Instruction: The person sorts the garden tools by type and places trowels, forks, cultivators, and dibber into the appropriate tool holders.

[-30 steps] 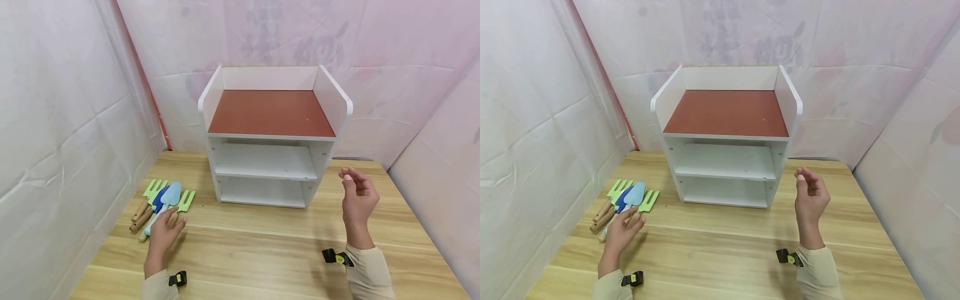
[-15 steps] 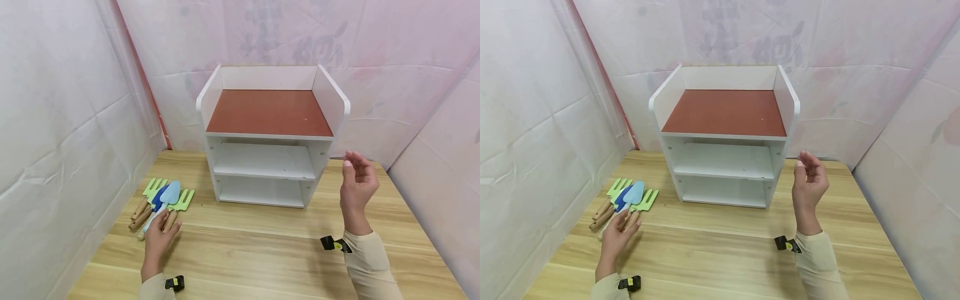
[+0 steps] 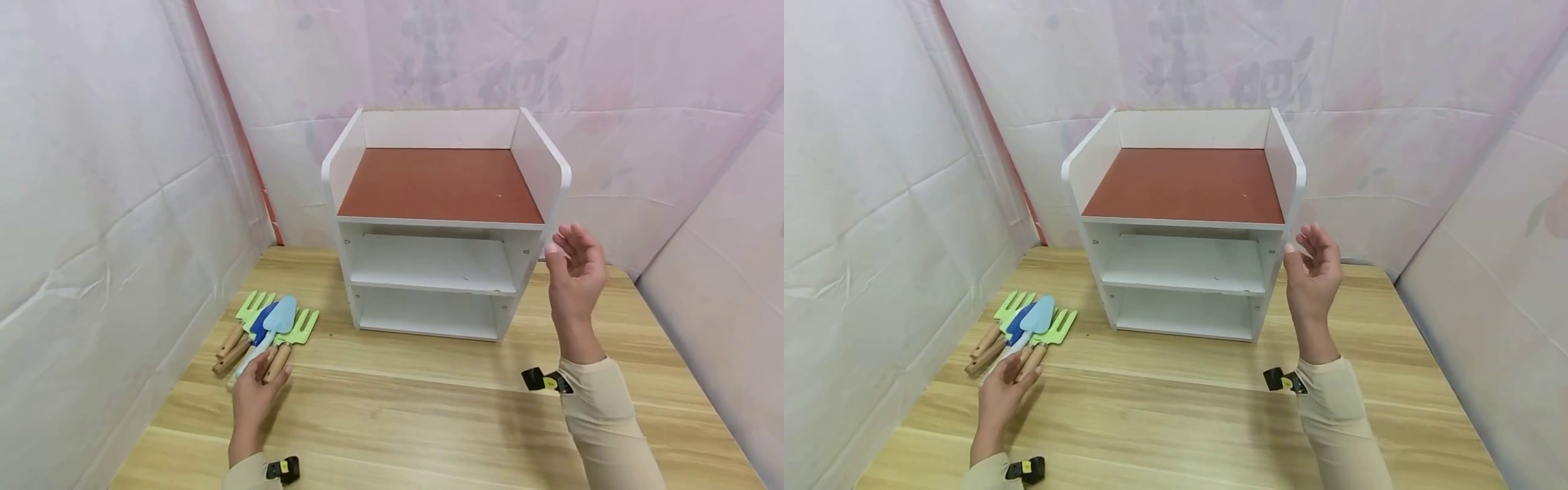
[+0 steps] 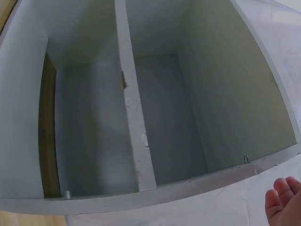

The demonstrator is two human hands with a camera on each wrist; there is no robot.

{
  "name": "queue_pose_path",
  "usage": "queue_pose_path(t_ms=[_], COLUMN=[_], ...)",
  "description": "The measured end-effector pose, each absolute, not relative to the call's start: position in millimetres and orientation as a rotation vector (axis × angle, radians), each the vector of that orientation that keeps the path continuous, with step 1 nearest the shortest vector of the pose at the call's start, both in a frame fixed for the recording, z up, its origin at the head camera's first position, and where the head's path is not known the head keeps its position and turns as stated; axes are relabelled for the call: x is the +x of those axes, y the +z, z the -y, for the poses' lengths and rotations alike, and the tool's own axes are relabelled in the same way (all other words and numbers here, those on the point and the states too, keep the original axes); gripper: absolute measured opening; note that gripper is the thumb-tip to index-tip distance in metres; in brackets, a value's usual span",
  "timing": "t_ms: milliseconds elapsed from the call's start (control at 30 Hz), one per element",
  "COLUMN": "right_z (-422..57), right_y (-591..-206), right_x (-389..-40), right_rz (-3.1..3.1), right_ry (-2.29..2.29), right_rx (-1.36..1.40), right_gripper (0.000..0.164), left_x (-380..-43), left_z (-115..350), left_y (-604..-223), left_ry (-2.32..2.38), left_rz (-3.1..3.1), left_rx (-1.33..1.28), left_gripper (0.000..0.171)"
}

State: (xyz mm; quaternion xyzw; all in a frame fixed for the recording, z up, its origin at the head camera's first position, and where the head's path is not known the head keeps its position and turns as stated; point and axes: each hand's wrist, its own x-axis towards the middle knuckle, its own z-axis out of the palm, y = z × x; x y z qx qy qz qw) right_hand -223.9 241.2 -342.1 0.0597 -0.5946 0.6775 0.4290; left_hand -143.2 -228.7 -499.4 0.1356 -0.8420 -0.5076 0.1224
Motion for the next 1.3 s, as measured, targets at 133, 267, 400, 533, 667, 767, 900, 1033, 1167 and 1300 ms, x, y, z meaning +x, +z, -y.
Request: queue_pose_path(t_ms=[133,267,400,533,667,767,900,1033,1167,1300], right_z=[-239.2,-239.4,-242.1,-245.5,-248.7,-248.3,-242.9,-239.1,-241.9,-246.9], right_y=[-333.7,-325.7,-317.3,-309.2,-302.5,-297.8,-297.2,-300.6,-298.7,-289.9], right_x=[-230.0,-236.6,-243.4,-251.2,-257.4,-259.9,-262.6,-265.8,-265.1,-260.5], right_rz=[1.537,1.642,1.783,1.879,1.937,1.988,2.007,1.935,1.992,2.181], right_ry=[1.679,1.621,1.488,1.372,1.255,1.183,1.196,1.327,1.342,1.241], right_rx=[0.147,0.129,0.104,0.070,0.024,-0.018,-0.034,-0.030,-0.046,-0.051], right_gripper=[0.046,0.045,0.043,0.037,0.031,0.030,0.024,0.012,0.017,0.037], left_x=[-142.1,-142.4,-145.3,-148.0,-150.4,-152.4,-155.7,-161.1,-164.7,-166.4], left_z=[230.9,231.6,231.0,231.9,234.7,237.5,241.2,243.1,243.9,245.5], left_y=[-494.1,-488.8,-485.3,-482.4,-481.6,-481.4,-479.5,-477.0,-476.3,-476.3], left_ry=[-1.517,-1.536,-1.522,-1.473,-1.389,-1.332,-1.271,-1.235,-1.179,-1.123], left_rz=[2.510,2.556,2.599,2.638,2.676,2.709,2.771,2.841,2.909,2.964], left_rx=[0.439,0.442,0.433,0.431,0.415,0.398,0.382,0.352,0.311,0.255], left_gripper=[0.063,0.063,0.063,0.062,0.059,0.056,0.052,0.054,0.058,0.050])
